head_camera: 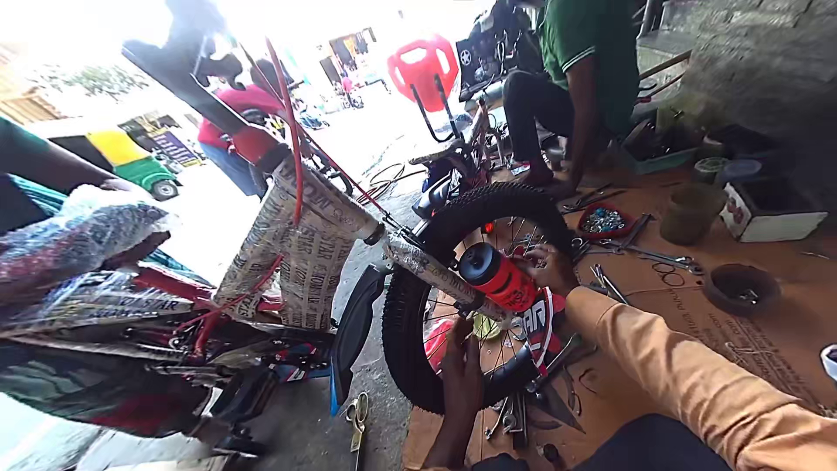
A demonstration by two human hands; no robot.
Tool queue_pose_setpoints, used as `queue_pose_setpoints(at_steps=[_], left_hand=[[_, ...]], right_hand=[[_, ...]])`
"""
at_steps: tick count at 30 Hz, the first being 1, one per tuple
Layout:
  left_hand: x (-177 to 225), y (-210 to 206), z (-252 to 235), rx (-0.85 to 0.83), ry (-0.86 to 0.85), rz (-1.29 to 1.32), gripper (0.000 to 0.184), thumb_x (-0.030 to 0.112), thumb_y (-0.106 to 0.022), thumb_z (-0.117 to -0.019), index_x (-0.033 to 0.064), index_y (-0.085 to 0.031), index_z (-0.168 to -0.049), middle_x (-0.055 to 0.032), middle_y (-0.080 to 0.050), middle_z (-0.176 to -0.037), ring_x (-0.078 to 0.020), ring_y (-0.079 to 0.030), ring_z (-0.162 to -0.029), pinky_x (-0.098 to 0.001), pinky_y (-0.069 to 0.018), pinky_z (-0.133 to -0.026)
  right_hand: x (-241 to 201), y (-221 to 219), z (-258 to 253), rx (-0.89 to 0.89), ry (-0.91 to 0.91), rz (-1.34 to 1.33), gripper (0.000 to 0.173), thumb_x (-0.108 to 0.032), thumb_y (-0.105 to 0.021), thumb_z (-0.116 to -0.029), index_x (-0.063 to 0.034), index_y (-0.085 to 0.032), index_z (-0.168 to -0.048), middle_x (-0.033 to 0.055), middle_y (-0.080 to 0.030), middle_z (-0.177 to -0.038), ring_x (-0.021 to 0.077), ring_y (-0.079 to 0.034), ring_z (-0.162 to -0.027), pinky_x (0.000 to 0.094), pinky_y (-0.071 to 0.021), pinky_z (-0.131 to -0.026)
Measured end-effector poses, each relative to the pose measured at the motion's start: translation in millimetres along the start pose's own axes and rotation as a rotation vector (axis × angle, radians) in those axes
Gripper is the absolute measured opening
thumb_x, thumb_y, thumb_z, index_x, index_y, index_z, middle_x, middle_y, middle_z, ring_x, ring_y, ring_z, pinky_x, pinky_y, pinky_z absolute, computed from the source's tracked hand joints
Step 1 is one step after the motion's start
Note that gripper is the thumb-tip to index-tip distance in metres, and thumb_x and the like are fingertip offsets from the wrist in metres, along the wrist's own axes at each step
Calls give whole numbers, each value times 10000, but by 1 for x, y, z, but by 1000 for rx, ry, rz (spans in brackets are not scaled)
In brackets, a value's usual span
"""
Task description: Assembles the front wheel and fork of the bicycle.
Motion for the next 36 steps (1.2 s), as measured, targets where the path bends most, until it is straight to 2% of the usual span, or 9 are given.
queue_pose_setpoints(at_steps=[5,8,11,17,20,24,29,33,36], left_hand=[[-9,-16,-29,101,114,63,325,132,-550,-1038,-42,-535,-1311,-106,-731,-1033,-173,-728,-918,-372,-615,-860],[-13,-17,-28,116,233,146,257,132,-498,-1066,-42,-538,-1252,-112,-739,-884,-199,-733,-717,-354,-631,-637],[-16,-17,-24,94,352,176,327,175,-488,-1085,-16,-510,-1350,-127,-728,-808,-211,-697,-603,-346,-579,-511],[-22,-16,-27,156,407,223,390,210,-558,-1061,14,-544,-1398,-169,-674,-1178,-238,-713,-876,-405,-613,-715],[-21,-21,-32,212,361,298,336,135,-551,-1051,-29,-548,-1345,-181,-679,-1139,-234,-696,-973,-408,-592,-850],[-35,-22,-39,298,331,313,217,117,-626,-1007,11,-653,-1195,-127,-722,-972,-219,-713,-852,-399,-609,-764],[-37,-15,-33,257,214,254,169,138,-665,-990,38,-698,-1123,-91,-752,-955,-208,-744,-833,-391,-642,-759],[-38,-5,-25,297,134,94,120,177,-663,-995,76,-700,-942,-31,-743,-821,-165,-714,-691,-346,-620,-656],[-41,-1,-23,346,86,108,124,136,-713,-955,61,-695,-1052,-37,-706,-792,-143,-649,-624,-318,-568,-594]], right_hand=[[5,-10,11,-125,-225,-345,392,-185,-708,-969,-102,-668,-1349,159,-699,-1239,270,-693,-1064,494,-545,-959],[0,-7,14,-81,-393,-551,421,-129,-643,-992,-54,-580,-1401,199,-640,-1299,306,-632,-1152,517,-506,-983],[-9,0,18,70,-502,-625,424,-107,-636,-976,-18,-564,-1384,212,-626,-1281,327,-604,-1157,537,-494,-960],[-23,-14,10,109,-467,-840,559,-130,-652,-973,-23,-433,-1476,217,-550,-1381,322,-596,-1204,511,-528,-974],[-28,-14,13,100,-413,-764,536,-128,-661,-963,-37,-469,-1455,198,-584,-1360,298,-595,-1209,497,-502,-997],[-27,-16,12,99,-396,-774,513,-149,-669,-960,-76,-493,-1437,161,-617,-1294,270,-611,-1162,496,-518,-961],[-16,-8,11,133,-382,-899,591,-128,-674,-965,-60,-418,-1493,199,-503,-1453,300,-579,-1244,497,-524,-1001],[-12,-3,20,136,-390,-669,470,-124,-656,-966,-20,-507,-1399,196,-607,-1277,275,-646,-1073,472,-557,-902],[-3,-11,20,68,-340,-399,434,-168,-686,-954,-24,-574,-1347,208,-633,-1244,320,-634,-1099,548,-517,-940]])
Point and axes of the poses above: each hand's wrist, its own z-axis away from the middle knuckle, its own y-axis out of the back of the hand, x = y × z, the point moved 7 cm from there along -z, towards the middle knuckle
